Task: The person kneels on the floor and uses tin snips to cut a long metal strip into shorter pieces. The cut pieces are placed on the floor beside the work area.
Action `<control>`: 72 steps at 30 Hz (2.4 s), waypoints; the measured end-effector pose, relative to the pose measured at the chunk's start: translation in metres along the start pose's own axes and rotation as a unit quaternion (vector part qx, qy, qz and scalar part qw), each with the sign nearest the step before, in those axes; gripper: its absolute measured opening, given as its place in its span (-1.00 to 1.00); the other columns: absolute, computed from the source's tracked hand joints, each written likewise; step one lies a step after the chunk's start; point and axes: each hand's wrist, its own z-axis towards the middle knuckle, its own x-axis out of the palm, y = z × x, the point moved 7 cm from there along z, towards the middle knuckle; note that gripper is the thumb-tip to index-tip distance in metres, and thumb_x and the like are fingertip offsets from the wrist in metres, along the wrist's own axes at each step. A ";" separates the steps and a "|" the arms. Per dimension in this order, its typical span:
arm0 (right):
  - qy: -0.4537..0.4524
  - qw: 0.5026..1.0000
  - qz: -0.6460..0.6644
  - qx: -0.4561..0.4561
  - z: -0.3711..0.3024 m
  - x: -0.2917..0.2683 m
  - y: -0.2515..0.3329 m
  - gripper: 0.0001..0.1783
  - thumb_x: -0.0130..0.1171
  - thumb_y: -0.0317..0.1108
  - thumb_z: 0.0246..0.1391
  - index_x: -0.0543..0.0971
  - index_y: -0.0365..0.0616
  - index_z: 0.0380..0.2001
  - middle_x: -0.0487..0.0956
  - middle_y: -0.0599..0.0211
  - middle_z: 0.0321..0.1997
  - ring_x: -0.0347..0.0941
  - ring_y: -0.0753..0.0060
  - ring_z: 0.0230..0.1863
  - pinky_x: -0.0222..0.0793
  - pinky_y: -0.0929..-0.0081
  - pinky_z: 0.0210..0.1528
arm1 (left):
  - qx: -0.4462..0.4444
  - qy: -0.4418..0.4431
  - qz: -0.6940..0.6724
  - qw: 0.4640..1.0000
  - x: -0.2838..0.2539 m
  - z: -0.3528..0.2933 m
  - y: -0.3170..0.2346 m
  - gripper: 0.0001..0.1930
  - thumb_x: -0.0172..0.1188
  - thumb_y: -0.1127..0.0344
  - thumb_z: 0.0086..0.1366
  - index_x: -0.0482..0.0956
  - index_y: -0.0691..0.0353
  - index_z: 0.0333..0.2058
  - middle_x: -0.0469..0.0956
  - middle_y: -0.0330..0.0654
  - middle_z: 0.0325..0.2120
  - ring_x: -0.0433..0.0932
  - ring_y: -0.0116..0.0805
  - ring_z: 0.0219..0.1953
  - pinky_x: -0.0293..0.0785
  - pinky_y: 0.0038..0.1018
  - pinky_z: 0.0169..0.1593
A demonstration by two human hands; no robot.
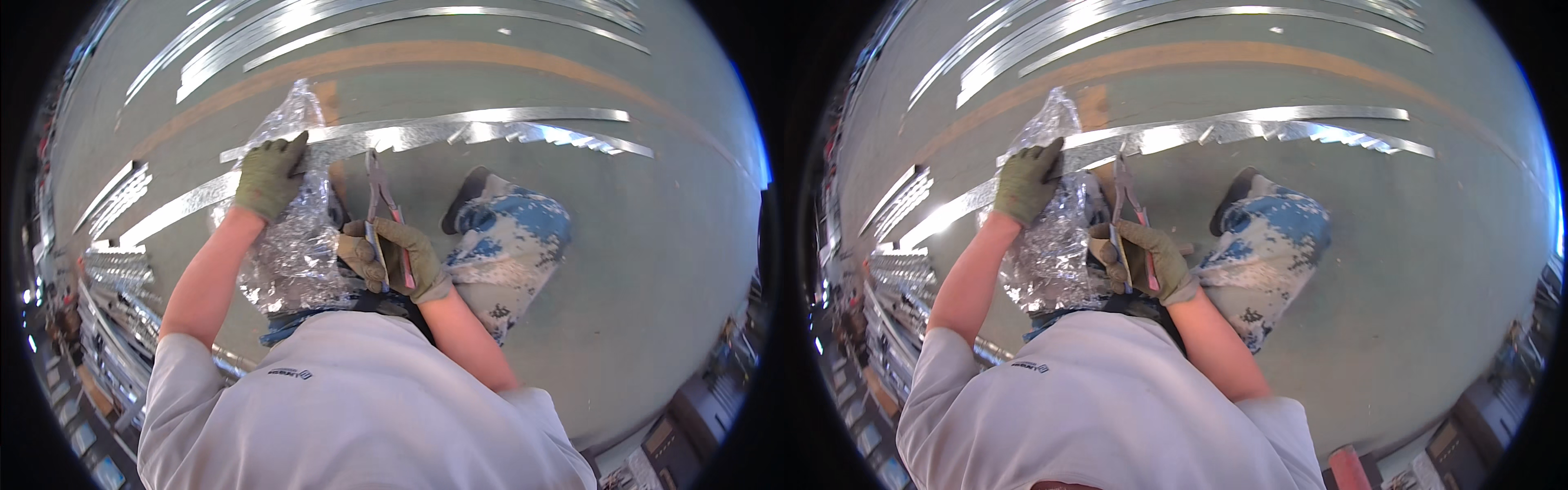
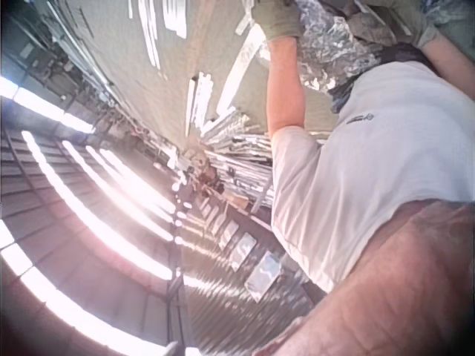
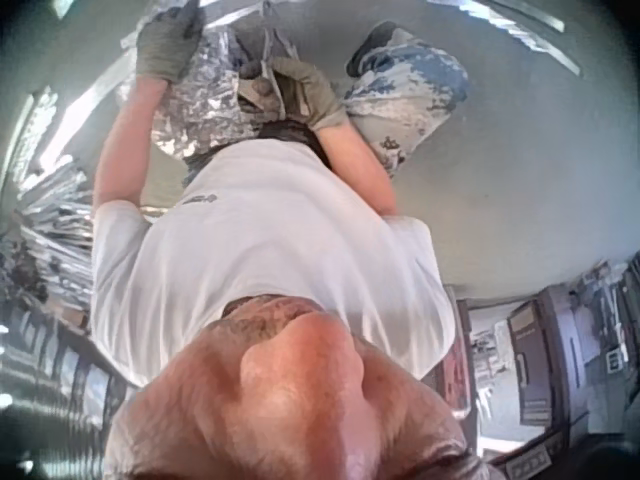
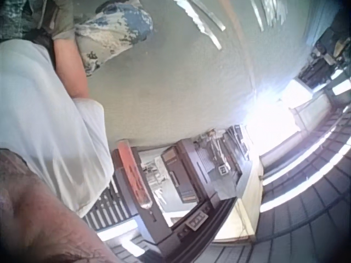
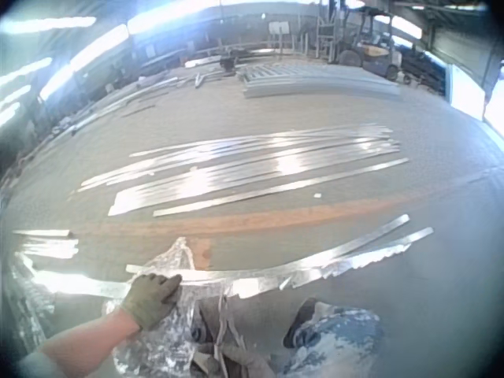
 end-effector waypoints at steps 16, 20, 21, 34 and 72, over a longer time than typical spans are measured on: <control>-0.130 0.989 -0.067 -0.018 0.001 -0.027 -0.004 -0.48 0.26 -0.15 0.58 0.59 -0.31 0.36 0.73 0.02 0.09 0.68 -0.08 0.04 0.62 -0.06 0.09 | 0.011 -0.012 0.024 1.000 0.008 -0.010 0.009 -0.34 0.44 0.25 0.33 0.62 0.03 0.42 0.75 -0.07 0.07 0.70 0.05 0.17 0.60 0.01 0.24; -0.147 0.981 -0.130 0.004 -0.007 -0.018 -0.010 -0.43 0.29 -0.17 0.57 0.56 -0.36 0.42 0.77 -0.05 0.16 0.78 -0.13 0.14 0.71 -0.11 0.20 | -0.010 -0.006 0.005 1.000 0.004 -0.013 0.012 -0.31 0.46 0.24 0.31 0.61 0.02 0.43 0.74 -0.06 0.06 0.68 0.05 0.17 0.58 0.00 0.26; -0.156 0.973 -0.173 -0.002 -0.011 -0.017 -0.007 -0.44 0.31 -0.19 0.56 0.57 -0.36 0.40 0.79 -0.05 0.14 0.80 -0.14 0.14 0.75 -0.08 0.18 | 0.005 -0.026 -0.008 1.000 0.002 -0.013 0.011 -0.31 0.45 0.23 0.32 0.60 0.01 0.45 0.74 -0.06 0.07 0.68 0.04 0.17 0.58 -0.01 0.27; -0.313 0.759 -0.567 0.066 0.016 -0.002 -0.007 -0.58 0.40 -0.02 0.44 0.71 -0.22 -0.02 0.66 0.18 -0.47 0.42 0.30 -0.73 0.27 0.21 -0.70 | 0.016 -0.018 0.035 0.999 -0.001 -0.018 0.005 -0.36 0.47 0.11 0.44 0.53 0.04 0.42 0.73 -0.15 0.09 0.68 -0.07 0.19 0.60 -0.06 0.25; -0.268 0.923 -0.275 -0.038 0.044 -0.046 -0.051 -0.61 0.49 -0.25 0.36 0.70 -0.19 0.14 0.78 0.25 -0.23 0.72 0.35 -0.34 0.60 0.35 -0.41 | -0.013 0.018 0.007 1.000 0.009 -0.016 0.010 -0.30 0.50 0.13 0.36 0.60 -0.01 0.47 0.72 -0.07 0.14 0.68 0.04 0.20 0.58 -0.02 0.31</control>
